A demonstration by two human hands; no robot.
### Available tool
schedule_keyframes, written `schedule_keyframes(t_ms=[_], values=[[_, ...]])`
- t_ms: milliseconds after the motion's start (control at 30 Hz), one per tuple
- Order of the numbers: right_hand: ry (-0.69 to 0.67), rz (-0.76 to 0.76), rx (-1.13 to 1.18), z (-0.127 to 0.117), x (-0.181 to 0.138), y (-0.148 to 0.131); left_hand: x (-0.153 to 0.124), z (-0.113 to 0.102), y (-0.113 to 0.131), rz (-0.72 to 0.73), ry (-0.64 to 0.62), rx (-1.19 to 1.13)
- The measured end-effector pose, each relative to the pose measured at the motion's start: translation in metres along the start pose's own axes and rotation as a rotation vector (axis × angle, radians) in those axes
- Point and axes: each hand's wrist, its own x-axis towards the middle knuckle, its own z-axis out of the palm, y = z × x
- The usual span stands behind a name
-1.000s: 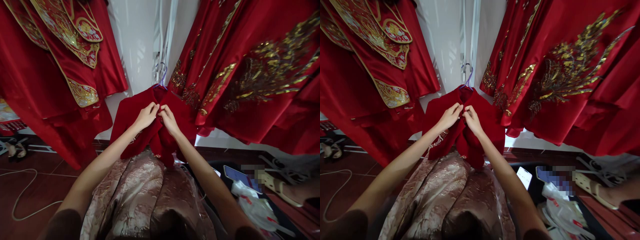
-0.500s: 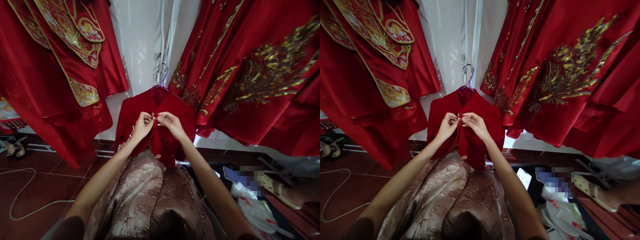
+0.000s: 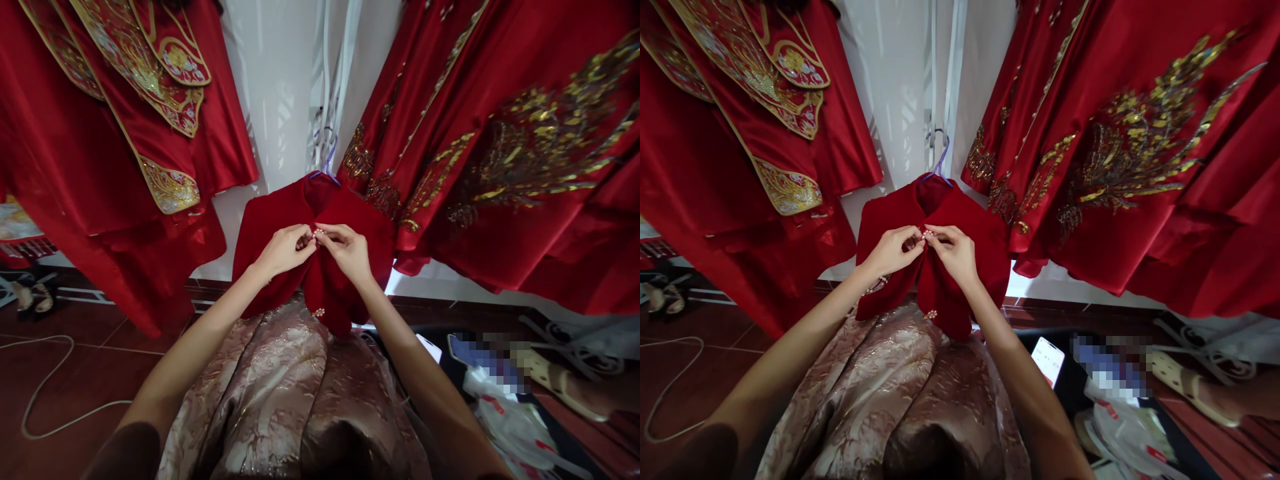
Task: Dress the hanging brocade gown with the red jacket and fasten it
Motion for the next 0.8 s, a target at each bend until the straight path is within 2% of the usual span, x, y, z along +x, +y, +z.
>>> schedule_keyframes(t_ms=[167,567,667,800], values=[[0.045,-0.053,-0.074,0.003,-0.007,-0.004,0.006,-0.005,-0.004,0.041,-0.054,0.054],[-0.1,-0.13,-0.15,-0.004,0.005,0.007,0.015,-0.006,-0.004,0.144,-0.133,0.183],[-0.11,-0.154,-0.227,-0.003,0.007,0.008,0.013,0.0,-0.006,0.113,-0.116,0.153],[-0.058,-0.194,-0.303,0.005,-0.006,0.011,0.004,0.019,-0.012,-0.035,-0.019,0.019]])
